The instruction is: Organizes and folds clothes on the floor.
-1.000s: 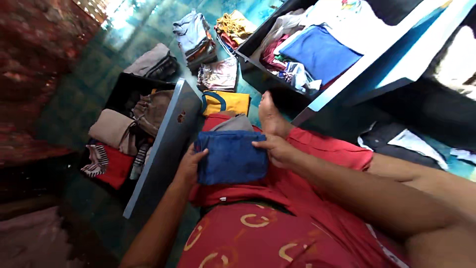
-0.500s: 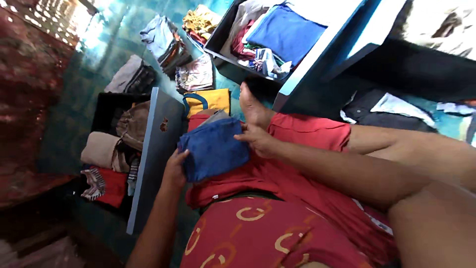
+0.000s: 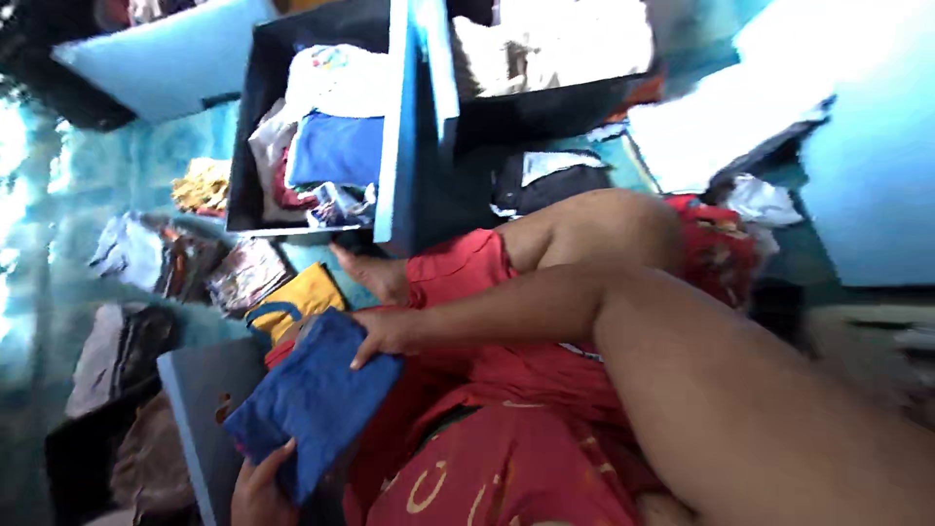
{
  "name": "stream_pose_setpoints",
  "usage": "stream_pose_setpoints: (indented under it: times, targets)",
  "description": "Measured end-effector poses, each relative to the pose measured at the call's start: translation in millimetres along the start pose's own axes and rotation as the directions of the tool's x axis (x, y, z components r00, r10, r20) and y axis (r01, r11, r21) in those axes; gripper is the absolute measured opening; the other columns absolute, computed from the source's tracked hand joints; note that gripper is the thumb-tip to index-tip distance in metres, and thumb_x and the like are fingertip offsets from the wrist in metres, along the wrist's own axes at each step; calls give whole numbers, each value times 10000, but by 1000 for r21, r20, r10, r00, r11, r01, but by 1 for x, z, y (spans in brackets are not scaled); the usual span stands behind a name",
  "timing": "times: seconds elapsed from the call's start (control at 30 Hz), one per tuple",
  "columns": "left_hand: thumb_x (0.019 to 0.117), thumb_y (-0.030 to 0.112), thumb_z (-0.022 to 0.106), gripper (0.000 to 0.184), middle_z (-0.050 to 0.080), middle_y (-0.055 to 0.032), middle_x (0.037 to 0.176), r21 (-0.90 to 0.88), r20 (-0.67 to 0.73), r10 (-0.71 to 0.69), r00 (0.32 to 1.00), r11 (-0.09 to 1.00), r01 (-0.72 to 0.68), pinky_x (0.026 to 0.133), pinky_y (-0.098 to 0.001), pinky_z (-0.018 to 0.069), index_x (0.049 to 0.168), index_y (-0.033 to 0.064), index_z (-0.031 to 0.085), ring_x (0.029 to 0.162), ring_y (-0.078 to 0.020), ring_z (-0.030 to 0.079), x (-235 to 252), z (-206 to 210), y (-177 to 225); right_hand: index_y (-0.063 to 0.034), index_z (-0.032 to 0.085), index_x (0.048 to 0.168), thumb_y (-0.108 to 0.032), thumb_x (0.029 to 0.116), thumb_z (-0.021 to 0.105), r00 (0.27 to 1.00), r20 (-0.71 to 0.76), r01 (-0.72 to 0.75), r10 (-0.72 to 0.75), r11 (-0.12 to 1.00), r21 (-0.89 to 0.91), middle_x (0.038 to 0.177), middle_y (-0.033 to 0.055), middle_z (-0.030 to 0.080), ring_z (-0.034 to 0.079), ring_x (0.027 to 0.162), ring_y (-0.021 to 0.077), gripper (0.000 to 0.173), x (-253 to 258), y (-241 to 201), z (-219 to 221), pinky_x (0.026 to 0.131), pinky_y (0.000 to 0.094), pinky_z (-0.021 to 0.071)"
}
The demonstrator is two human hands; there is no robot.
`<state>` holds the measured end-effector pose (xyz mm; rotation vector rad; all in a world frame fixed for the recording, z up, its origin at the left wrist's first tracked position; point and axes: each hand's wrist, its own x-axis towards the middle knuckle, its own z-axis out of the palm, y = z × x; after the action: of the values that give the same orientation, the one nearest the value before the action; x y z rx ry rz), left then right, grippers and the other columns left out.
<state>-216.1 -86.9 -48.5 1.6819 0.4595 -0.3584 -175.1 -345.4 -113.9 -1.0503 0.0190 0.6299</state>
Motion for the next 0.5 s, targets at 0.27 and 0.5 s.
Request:
stream_pose_setpoints:
  times: [0.27, 0.5]
  targets:
    - [947, 102, 507, 241, 771, 92, 895, -234, 258, 167, 952, 966, -107, 790, -230, 608, 1002, 231, 702, 857, -8, 723, 20, -7, 2, -30, 283, 1571, 46, 968, 588, 995, 103, -15, 7, 997, 75, 1339, 211, 550, 612, 1093, 195, 679, -11, -34, -2, 924, 378, 530]
    - [906, -73, 456, 298, 763, 53, 872, -123, 232, 112, 966, 989, -85, 779, -269, 616, 1045, 146, 601, 829, -54, 732, 23, 11, 6, 48, 333, 1552, 3, 1010, 585, 999, -5, -42, 42, 982, -184, 1447, 294, 500, 538, 1303, 346, 600, -1, -35, -7, 1066, 499, 442]
